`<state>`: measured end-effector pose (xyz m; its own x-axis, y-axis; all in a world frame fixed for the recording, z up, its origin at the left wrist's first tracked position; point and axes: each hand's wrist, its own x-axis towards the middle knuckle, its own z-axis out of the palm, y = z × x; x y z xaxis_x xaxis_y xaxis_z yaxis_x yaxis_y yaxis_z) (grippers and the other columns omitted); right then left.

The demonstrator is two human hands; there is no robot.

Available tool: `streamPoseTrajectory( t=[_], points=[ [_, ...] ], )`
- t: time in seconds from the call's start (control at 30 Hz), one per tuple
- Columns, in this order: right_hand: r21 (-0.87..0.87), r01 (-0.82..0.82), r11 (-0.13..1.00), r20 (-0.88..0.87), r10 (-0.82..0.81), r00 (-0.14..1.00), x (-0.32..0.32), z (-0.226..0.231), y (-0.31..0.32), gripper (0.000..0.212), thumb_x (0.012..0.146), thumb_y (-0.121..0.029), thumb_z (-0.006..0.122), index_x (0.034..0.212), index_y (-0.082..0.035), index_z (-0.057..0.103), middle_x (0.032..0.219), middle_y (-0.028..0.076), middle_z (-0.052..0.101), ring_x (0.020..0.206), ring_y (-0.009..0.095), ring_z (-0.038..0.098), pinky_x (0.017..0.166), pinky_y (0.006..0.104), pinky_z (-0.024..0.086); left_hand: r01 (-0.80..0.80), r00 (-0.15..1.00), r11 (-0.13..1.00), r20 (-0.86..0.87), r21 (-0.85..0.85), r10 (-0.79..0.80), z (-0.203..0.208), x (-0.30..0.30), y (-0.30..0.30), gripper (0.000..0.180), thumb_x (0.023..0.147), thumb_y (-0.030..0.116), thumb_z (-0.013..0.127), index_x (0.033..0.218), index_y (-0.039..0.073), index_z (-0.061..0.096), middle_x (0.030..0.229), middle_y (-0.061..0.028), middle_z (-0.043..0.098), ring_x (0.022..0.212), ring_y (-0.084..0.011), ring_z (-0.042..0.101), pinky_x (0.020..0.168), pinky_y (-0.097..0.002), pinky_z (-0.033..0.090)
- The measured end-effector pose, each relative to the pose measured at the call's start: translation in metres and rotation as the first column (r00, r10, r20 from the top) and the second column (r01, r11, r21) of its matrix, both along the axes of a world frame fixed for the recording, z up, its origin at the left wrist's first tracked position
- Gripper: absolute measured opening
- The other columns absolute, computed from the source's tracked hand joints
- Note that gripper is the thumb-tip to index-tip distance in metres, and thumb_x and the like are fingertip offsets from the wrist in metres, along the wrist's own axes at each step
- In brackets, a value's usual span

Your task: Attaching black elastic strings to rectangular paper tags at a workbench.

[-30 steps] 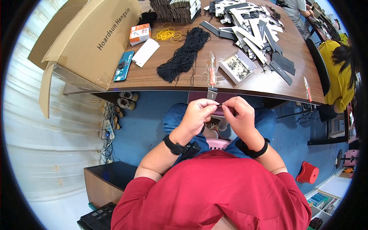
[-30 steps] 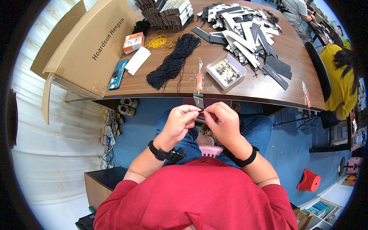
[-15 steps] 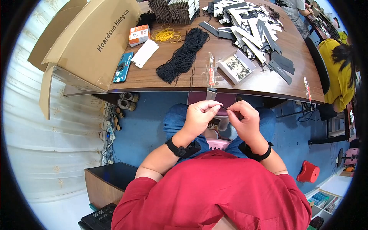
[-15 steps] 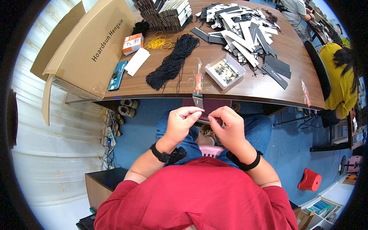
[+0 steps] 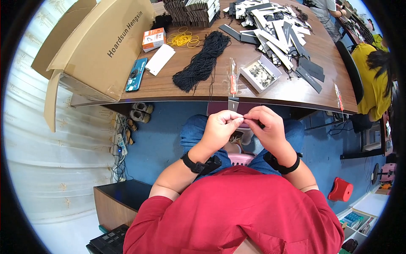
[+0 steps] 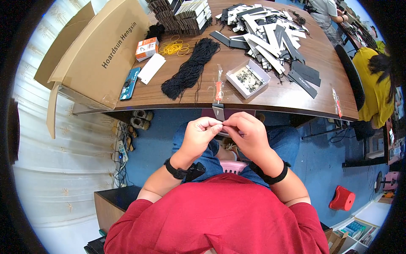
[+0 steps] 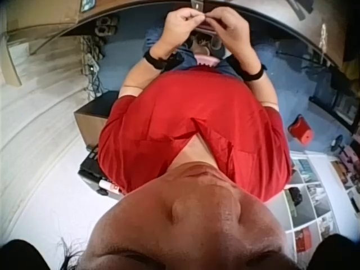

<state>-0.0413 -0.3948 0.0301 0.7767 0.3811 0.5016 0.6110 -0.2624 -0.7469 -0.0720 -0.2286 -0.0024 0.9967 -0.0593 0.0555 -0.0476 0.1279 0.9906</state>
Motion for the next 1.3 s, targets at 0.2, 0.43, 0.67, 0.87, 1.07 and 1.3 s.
streamPoseTrajectory(
  t=[0.2,0.43,0.67,0.87,1.07,1.3],
  points=[
    [-0.147,-0.025,0.989,0.205,0.055,0.977,0.002,0.007,-0.009,0.017,0.063,0.002,0.068,0.075,-0.003,0.057,0.076,0.010,0.058,0.065,0.023,0.059,0.056,0.0314,0.049,0.063,0.994,0.998,-0.083,-0.022,-0.065,0.007,-0.005,0.001,0.010,0.085,0.005,0.062,0.091,-0.002,0.064,0.084,-0.0031,0.065,0.074,-0.0058,0.056,0.067,-0.0199,0.045],
    [0.240,-0.179,0.954,-0.410,0.267,0.872,0.003,-0.005,-0.022,0.009,0.074,0.002,0.061,0.081,-0.002,0.057,0.077,0.004,0.058,0.065,0.011,0.056,0.058,0.0230,0.045,0.102,0.985,0.967,-0.114,-0.234,-0.131,0.019,-0.005,-0.001,0.009,0.084,0.006,0.062,0.090,-0.001,0.064,0.075,-0.0005,0.061,0.059,-0.0025,0.046,0.052,-0.0171,0.036],
    [0.528,0.060,0.847,-0.705,0.398,0.586,0.006,-0.006,-0.022,0.017,0.089,-0.011,0.049,0.091,0.001,0.061,0.080,0.004,0.062,0.066,0.008,0.054,0.060,0.0209,0.043,0.081,0.984,0.947,-0.124,-0.312,-0.125,0.022,-0.005,0.001,0.007,0.085,0.007,0.062,0.088,0.000,0.063,0.068,0.0023,0.056,0.050,-0.0002,0.033,0.044,-0.0170,0.023],
    [0.236,-0.002,0.972,-0.617,0.151,0.773,-0.006,-0.004,-0.005,0.011,0.080,-0.009,0.067,0.086,0.000,0.064,0.071,-0.001,0.059,0.062,0.002,0.051,0.054,0.0182,0.042,0.043,0.996,0.981,-0.071,-0.188,-0.058,0.016,-0.003,-0.001,0.008,0.085,0.007,0.063,0.088,0.001,0.064,0.077,0.0000,0.061,0.061,-0.0017,0.045,0.053,-0.0164,0.035],
    [0.132,-0.029,0.991,-0.563,0.099,0.820,-0.002,-0.006,-0.007,0.009,0.078,-0.008,0.067,0.077,-0.002,0.060,0.066,-0.002,0.055,0.059,0.002,0.048,0.051,0.0189,0.040,0.051,0.998,0.998,-0.042,-0.035,-0.053,0.007,-0.003,0.004,0.007,0.085,0.006,0.062,0.089,0.001,0.063,0.079,-0.0009,0.062,0.071,-0.0042,0.052,0.064,-0.0184,0.042],
    [0.144,-0.067,0.987,-0.634,0.144,0.760,0.002,-0.014,-0.008,0.009,0.076,-0.003,0.064,0.073,-0.003,0.055,0.066,-0.003,0.054,0.058,0.002,0.046,0.051,0.0185,0.038,0.107,0.989,0.990,-0.096,-0.090,-0.115,-0.003,0.002,0.013,0.008,0.086,0.006,0.060,0.091,0.000,0.063,0.079,0.0005,0.061,0.071,-0.0035,0.051,0.062,-0.0174,0.041]
  ],
)
